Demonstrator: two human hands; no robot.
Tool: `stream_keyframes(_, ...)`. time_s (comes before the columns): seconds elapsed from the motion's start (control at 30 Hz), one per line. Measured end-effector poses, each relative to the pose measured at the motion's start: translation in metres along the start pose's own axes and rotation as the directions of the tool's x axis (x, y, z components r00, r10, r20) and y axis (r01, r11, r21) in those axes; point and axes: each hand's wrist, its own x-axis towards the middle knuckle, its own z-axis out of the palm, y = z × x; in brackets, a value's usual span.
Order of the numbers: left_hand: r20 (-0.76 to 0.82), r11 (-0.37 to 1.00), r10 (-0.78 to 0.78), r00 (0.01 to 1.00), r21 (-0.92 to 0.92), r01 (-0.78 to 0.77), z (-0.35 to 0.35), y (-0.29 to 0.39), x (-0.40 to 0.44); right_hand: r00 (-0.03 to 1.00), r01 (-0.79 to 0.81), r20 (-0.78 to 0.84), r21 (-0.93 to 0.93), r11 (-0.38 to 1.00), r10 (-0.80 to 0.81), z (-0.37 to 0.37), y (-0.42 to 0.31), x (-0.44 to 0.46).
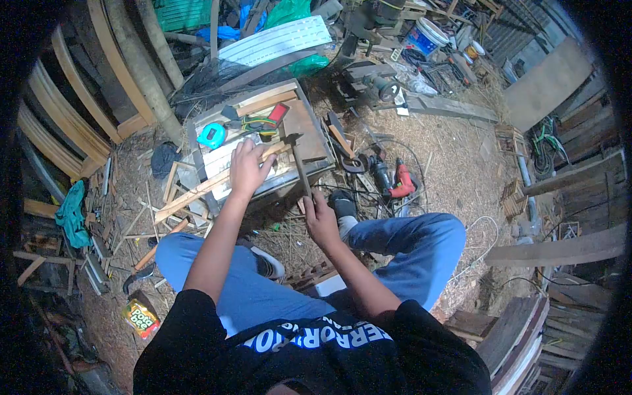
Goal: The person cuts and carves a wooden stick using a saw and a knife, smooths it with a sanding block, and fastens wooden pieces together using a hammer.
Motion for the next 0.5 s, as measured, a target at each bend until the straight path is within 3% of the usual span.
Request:
stream_keyframes(0.17,-0.011,1.000,0.003,1.000,-0.025,-0.003,-0.002,0.002,-0.001,1.000,0.021,0.025,-0.123,0.992,-0.018,-0.007,-0.004,-0.002)
stream_keyframes(0.27,-0.022,0.999,0.020,1.000,-0.028,-0.021,-0.001,0.000,0.002,0.998,0.038,-0.040,-0.062,0.997,-0.041,-0.006,-0.011,-0.006)
stream_keyframes(0.4,-0.035,0.999,0.038,0.999,-0.012,-0.038,0.001,-0.001,-0.001,1.000,0.029,0.005,-0.166,0.986,-0.028,-0.009,-0.018,0.000)
stream_keyframes(0.5,-0.041,0.999,0.045,0.998,-0.022,-0.046,0.000,0.000,0.002,0.998,0.037,-0.050,-0.121,0.992,-0.043,-0.011,-0.023,0.003)
